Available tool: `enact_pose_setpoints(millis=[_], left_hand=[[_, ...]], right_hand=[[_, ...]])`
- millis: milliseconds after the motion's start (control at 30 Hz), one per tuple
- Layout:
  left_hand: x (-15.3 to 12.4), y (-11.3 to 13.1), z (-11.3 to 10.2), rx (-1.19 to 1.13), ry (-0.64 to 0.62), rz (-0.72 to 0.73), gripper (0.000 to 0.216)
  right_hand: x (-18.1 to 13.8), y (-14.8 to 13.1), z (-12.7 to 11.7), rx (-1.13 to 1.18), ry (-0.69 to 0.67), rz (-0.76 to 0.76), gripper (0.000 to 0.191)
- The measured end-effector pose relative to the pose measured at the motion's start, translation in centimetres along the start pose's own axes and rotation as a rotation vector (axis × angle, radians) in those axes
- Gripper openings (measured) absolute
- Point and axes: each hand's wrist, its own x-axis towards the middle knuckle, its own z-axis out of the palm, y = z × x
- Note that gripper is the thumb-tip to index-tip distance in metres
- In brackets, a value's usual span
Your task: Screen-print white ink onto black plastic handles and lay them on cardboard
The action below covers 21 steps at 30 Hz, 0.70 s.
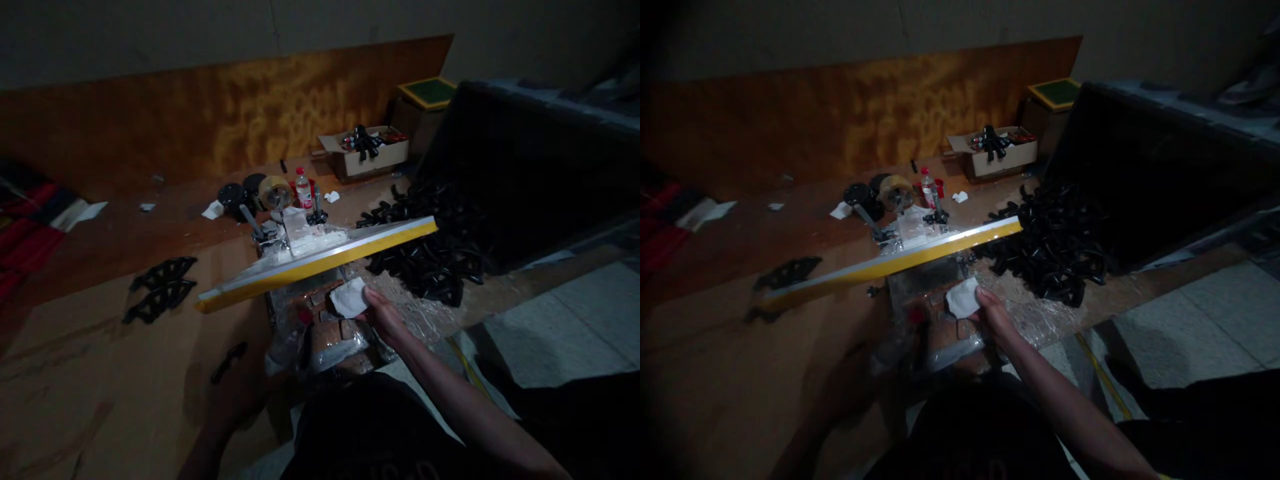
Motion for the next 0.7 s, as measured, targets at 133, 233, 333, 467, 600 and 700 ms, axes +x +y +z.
enact_pose_setpoints(millis=[133,233,333,467,600,700], left_hand=[[0.8,5.6,-2.1,-0.046,-0.049,0.066,0.06],[1.8,7.7,-3.5,0.027,-0.016,0.089,0.067],[2.7,8.8,-4.1,0.087,0.014,0.15,0.068],[3.1,9.5,-4.2,0.182,0.028,0.214,0.065],[3.1,9.5,-4.4,0.227,-0.002,0.212,0.064],[3.3,9.6,-4.9,0.233,-0.011,0.192,0.065]], right_hand=[[-0.3,0.6,-0.5,-0.081,-0.054,-0.026,0.047],[-0.4,0.9,-1.3,-0.114,-0.067,-0.027,0.05],[-0.4,1.4,-2.1,-0.075,-0.075,-0.018,0.048],[-0.2,1.8,-2.8,0.021,-0.04,-0.008,0.039],[-0.1,1.3,-3.2,0.059,-0.017,-0.007,0.034],[-0.1,0.9,-3.1,0.06,-0.016,0.016,0.032]])
